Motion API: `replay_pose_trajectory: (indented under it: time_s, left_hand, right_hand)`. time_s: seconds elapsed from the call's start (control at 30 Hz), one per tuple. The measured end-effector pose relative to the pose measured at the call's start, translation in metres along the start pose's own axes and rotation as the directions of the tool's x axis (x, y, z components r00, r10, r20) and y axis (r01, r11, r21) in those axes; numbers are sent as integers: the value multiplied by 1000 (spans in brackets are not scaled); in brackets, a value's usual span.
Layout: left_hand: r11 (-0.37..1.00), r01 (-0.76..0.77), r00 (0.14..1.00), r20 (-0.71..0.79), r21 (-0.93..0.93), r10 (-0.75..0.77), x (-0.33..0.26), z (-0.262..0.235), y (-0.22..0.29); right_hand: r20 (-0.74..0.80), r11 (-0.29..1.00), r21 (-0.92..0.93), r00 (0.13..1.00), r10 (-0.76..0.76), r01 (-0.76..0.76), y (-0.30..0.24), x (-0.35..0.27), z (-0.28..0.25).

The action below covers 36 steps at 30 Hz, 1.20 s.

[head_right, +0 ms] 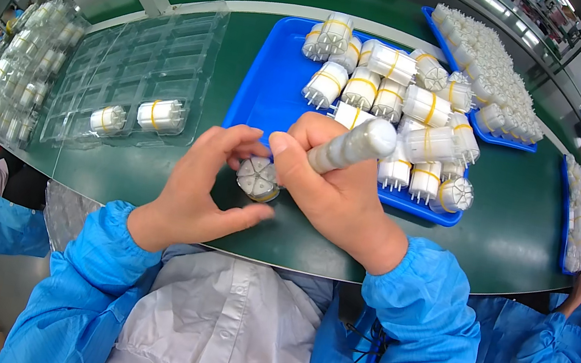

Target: The person uses a syringe-like tool to apply a substance to the center of small white cylindrical objects. They pick up each object from a blue tray, apply the substance, and place it into a clear plastic packaging tray. The process is repeated for multiple units.

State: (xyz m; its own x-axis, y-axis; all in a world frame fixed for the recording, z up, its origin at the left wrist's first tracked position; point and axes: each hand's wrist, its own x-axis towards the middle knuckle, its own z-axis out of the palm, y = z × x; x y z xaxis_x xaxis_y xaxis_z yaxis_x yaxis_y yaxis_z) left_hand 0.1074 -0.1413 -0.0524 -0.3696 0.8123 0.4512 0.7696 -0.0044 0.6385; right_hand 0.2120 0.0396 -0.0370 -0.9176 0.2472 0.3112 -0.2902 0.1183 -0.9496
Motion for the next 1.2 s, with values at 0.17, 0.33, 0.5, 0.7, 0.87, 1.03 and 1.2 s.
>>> replay_pose_trajectory:
  time_s: [0.17,0.33,0.5,0.7,0.87,1.03,1.2]
  left_hand:
    - [999,34,999,8,37,-34,-3,3,-3]
    - [992,-25,999,-24,-123,22,-4,4,-5]
    - [998,-33,999,2,-57,34,-1,2,-1]
    - [980,-43,999,2,196,43,-2,0,-5]
    - [1000,-1,1000,-27,-21,1,-4,-1,-1]
    - [999,-4,1000,14,-51,5,-3,-1,-2]
    - [995,-7,1000,3,101,7,-2,-1,-4]
  right_hand:
    - [-51,995,80,996,68,-64,-13,1,1]
    - [-77,995,100,997,18,-11,-16,3,-2]
    - [-43,999,46,999,19,-17,-3,4,1]
    - [-45,995,75,997,63,-59,-7,1,2]
    - [-76,991,130,997,26,-16,-14,4,-4]
    - [-40,998,60,999,8,-6,-5,4,-1]
    - [-20,999,44,1000,17,-17,-1,2,2]
